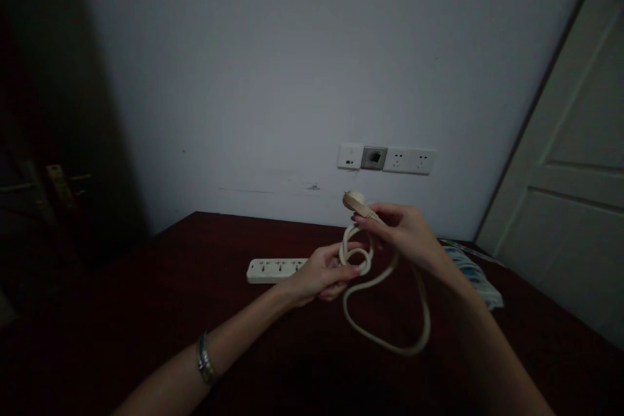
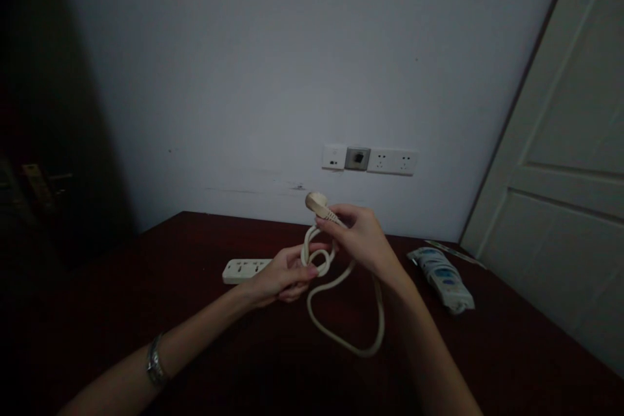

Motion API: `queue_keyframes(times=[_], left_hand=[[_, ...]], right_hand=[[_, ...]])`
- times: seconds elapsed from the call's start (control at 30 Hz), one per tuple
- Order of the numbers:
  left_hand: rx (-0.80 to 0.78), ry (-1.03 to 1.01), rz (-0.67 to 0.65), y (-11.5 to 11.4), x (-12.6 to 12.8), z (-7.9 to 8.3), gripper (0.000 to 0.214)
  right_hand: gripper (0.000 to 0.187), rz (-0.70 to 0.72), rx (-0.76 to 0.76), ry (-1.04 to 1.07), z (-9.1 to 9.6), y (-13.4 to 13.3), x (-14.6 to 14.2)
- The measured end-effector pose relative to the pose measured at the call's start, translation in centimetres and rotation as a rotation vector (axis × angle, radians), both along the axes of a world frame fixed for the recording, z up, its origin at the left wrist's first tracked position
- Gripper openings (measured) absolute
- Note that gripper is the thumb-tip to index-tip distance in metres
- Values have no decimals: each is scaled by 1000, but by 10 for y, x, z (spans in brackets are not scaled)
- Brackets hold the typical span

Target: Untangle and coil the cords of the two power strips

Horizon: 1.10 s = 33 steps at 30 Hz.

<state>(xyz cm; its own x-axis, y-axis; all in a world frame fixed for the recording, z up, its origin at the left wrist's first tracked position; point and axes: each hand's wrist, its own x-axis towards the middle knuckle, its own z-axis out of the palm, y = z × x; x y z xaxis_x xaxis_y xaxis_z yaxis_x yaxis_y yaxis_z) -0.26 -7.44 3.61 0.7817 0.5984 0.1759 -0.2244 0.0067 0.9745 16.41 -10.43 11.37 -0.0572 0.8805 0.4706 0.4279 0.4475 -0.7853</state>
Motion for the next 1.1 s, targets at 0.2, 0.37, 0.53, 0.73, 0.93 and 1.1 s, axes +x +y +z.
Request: queue_keyframes(times=[0.2, 0.37, 0.53, 0.73, 0.93, 1.1], left_hand=[[85, 131, 88, 12, -13, 10, 60], [97, 139, 135, 19, -20, 15, 56], [147, 187, 207, 19, -23, 20, 58], [237, 208, 199, 17, -23, 20, 51], [318, 186, 209, 19, -23, 17, 47], [347, 206, 245, 21, -22, 13, 44]], right_hand=[[37, -268, 144, -63, 7, -1, 25], [36, -258, 149, -211, 18, -18, 35], [39, 90, -66, -246, 18, -28, 37], [31, 138, -216, -385, 10, -20, 25], [27, 87, -246, -368, 5, -15, 20], [30, 120, -250, -299, -3, -7, 22]])
